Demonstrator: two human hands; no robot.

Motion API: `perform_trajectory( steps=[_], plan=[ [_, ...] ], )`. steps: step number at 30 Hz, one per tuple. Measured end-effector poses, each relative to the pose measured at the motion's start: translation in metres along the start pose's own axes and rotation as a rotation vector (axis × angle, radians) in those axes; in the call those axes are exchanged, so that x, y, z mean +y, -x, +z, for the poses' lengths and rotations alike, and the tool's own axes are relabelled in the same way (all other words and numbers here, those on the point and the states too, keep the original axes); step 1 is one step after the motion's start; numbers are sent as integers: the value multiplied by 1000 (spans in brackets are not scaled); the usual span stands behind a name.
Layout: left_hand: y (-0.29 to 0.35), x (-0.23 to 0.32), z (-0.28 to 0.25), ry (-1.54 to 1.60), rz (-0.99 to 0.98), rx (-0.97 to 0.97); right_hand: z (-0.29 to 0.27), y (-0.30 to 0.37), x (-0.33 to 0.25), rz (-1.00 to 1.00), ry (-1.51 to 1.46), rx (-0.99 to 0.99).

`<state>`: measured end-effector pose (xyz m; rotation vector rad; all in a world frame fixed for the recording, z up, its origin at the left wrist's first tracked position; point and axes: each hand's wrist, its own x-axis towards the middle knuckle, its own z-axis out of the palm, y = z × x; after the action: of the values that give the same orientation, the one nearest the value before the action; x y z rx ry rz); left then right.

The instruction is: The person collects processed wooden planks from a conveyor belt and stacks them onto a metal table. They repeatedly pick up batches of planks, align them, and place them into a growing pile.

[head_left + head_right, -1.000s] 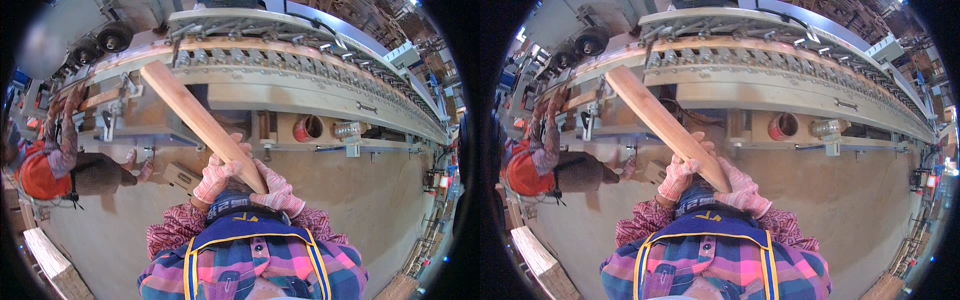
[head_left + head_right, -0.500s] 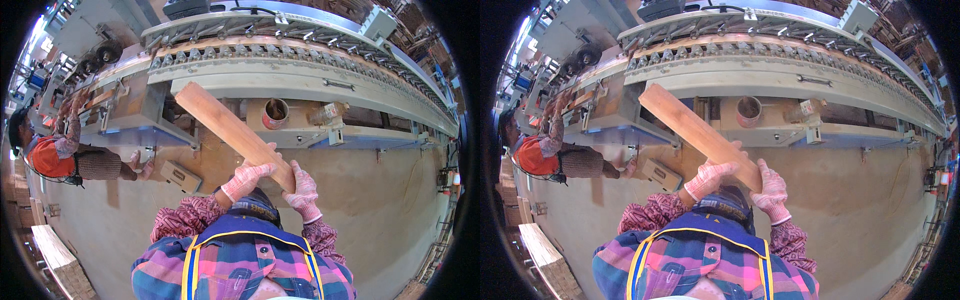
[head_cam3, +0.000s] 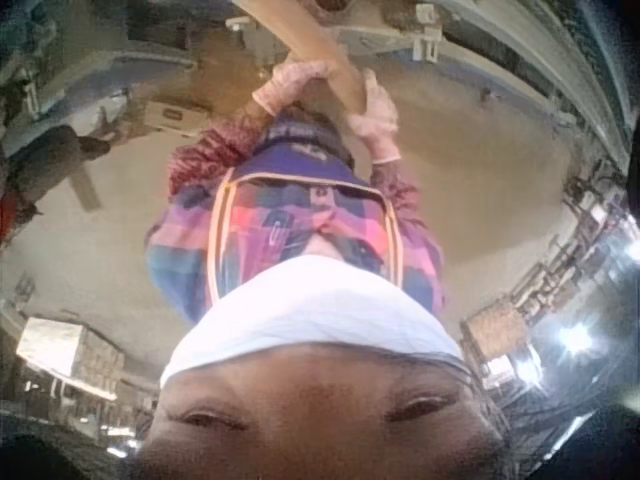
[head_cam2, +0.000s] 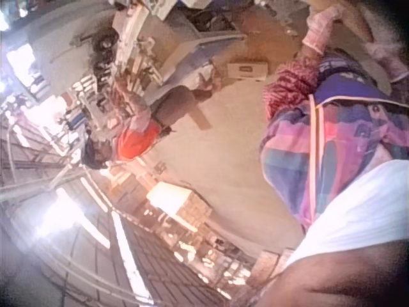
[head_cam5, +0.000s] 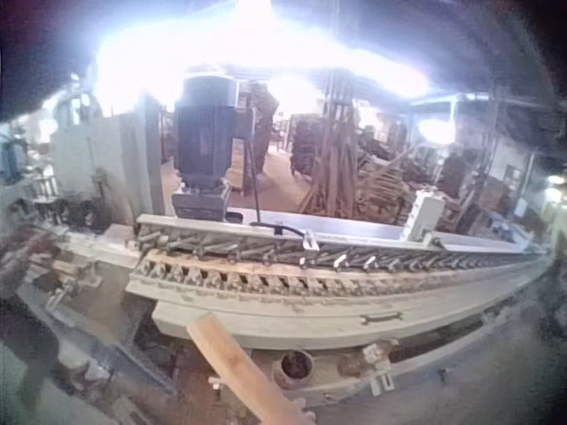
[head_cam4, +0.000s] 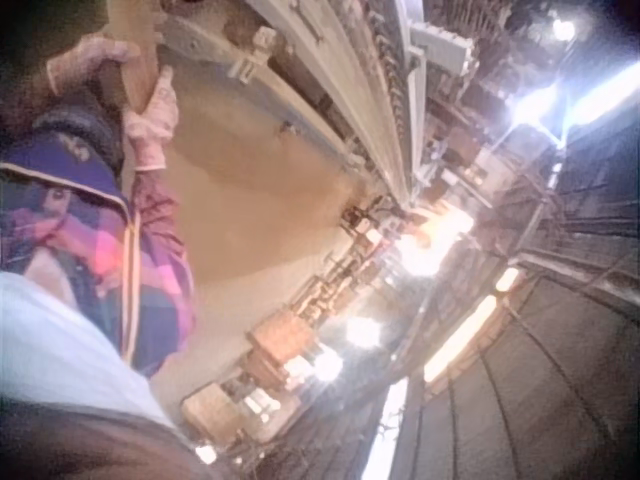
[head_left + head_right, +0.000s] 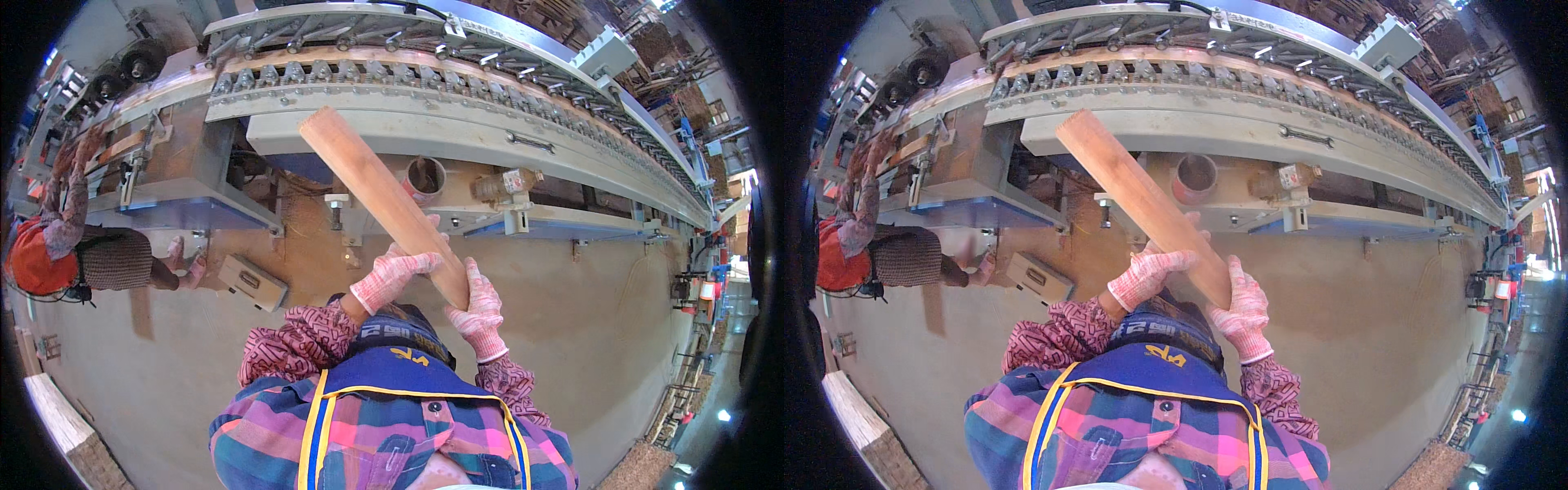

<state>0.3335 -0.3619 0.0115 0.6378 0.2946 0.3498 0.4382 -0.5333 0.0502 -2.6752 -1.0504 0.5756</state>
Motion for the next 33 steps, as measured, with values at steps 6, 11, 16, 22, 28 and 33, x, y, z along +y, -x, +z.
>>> perform_trajectory(
  steps=[6,11,16,22,28,33],
  plan=[
    [-22,-10,15,-41,-92,-37,-11,-4,25,-25,-33,30],
    [-42,-34,40,-82,-55,-12,-21,-16,65,-91,-128,29],
    [-79,-84,87,-72,15,-16,-45,-40,143,-198,-160,25],
    [-126,-142,168,-199,28,-45,-102,-57,253,-240,-156,-38],
    [-156,-189,216,-238,36,94,-124,-78,324,-298,-156,-90],
    [-181,-190,208,-199,69,230,-132,-115,340,-526,-383,59]
  ],
)
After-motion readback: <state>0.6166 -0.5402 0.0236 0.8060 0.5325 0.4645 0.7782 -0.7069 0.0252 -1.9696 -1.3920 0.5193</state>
